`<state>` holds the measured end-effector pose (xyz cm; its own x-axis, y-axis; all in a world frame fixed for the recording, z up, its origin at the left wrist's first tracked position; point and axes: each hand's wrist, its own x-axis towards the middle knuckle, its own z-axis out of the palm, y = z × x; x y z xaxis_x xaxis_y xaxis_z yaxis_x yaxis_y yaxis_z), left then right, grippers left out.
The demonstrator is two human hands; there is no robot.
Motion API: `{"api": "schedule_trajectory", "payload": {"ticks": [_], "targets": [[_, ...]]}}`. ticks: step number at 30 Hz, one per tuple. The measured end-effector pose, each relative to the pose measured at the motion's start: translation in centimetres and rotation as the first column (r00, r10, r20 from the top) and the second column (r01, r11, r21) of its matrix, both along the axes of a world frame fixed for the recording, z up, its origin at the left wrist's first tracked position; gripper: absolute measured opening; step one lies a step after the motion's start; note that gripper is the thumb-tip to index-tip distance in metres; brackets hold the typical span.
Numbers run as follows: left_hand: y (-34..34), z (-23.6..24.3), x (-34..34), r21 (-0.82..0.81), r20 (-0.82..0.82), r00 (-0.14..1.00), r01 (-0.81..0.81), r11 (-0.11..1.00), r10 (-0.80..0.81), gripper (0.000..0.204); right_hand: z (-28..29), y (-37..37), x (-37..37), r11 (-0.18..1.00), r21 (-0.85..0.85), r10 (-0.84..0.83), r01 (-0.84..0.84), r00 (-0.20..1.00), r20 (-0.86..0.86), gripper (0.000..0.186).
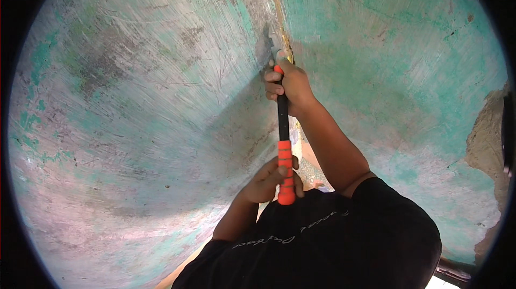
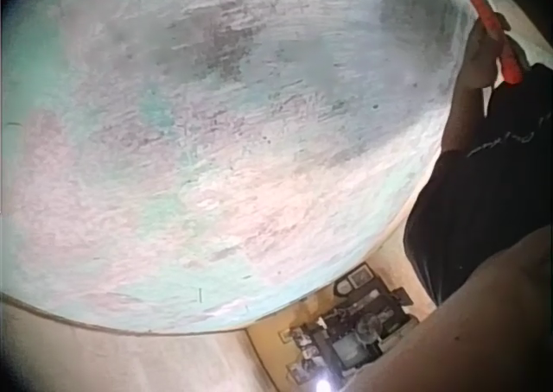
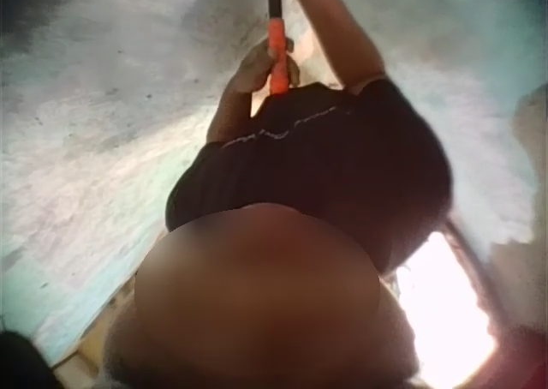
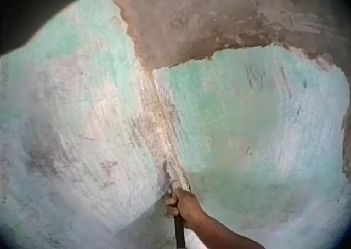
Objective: Scraping old paint and plaster from an indoor wall using a hand-held scraper tool.
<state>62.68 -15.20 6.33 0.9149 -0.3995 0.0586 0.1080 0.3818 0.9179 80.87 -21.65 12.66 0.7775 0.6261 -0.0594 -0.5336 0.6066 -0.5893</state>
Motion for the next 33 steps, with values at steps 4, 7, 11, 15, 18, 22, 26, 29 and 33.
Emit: {"api": "schedule_trajectory", "payload": {"ticks": [4, 7, 11, 15, 18, 22, 26, 29, 33], "targets": [[-0.2, -0.2, 0.3, 0.025, -0.037, 0.998, -0.044, 0.999, 0.045, 0.039, -0.4, 0.3, 0.1, 0.997, -0.019, -0.081, 0.081, 0.997, -0.003, 0.022], [0.2, -0.5, 0.4, -0.02, -0.059, 0.998, 0.019, 1.0, -0.02, 0.038, -0.6, 0.3, 0.0, 0.998, -0.045, -0.044, 0.046, 0.999, 0.029, 0.021], [-0.5, -0.9, 0.5, 0.089, -0.053, 0.995, -0.085, 0.992, 0.09, 0.037, -0.5, 0.3, 0.4, 0.994, -0.012, -0.112, 0.113, 0.993, 0.045, 0.021], [-1.0, -0.6, 0.5, 0.082, -0.082, 0.994, -0.06, 0.995, 0.067, 0.045, 0.1, -0.4, -0.8, 0.997, -0.048, 0.066, -0.061, 0.993, 0.101, 0.02], [-1.1, -1.1, 1.2, 0.079, -0.056, 0.982, -0.176, 0.981, 0.18, 0.045, -0.4, 0.3, 0.6, 0.997, -0.033, -0.069, 0.072, 0.994, 0.087, 0.02], [-0.7, -0.7, 0.2, 0.042, -0.07, 0.996, -0.044, 0.998, 0.047, 0.036, -0.1, 0.4, 0.2, 0.998, -0.056, -0.037, 0.042, 0.995, 0.092, 0.02], [-0.4, -0.8, 0.9, 0.023, -0.046, 0.992, -0.112, 0.993, 0.113, 0.034, 0.0, 0.3, 0.7, 0.997, -0.015, -0.077, 0.079, 0.992, 0.099, 0.018], [-0.9, -0.8, 0.2, 0.055, -0.067, 0.995, -0.07, 0.996, 0.074, 0.034, 0.0, 0.3, 0.3, 0.999, 0.005, 0.033, -0.033, 0.997, 0.069, 0.02], [-1.0, -0.5, 1.2, 0.078, -0.047, 0.984, -0.167, 0.983, 0.171, 0.032, 0.2, 0.0, 1.2, 0.999, 0.027, -0.043, 0.04, 0.993, 0.113, 0.028]]}}
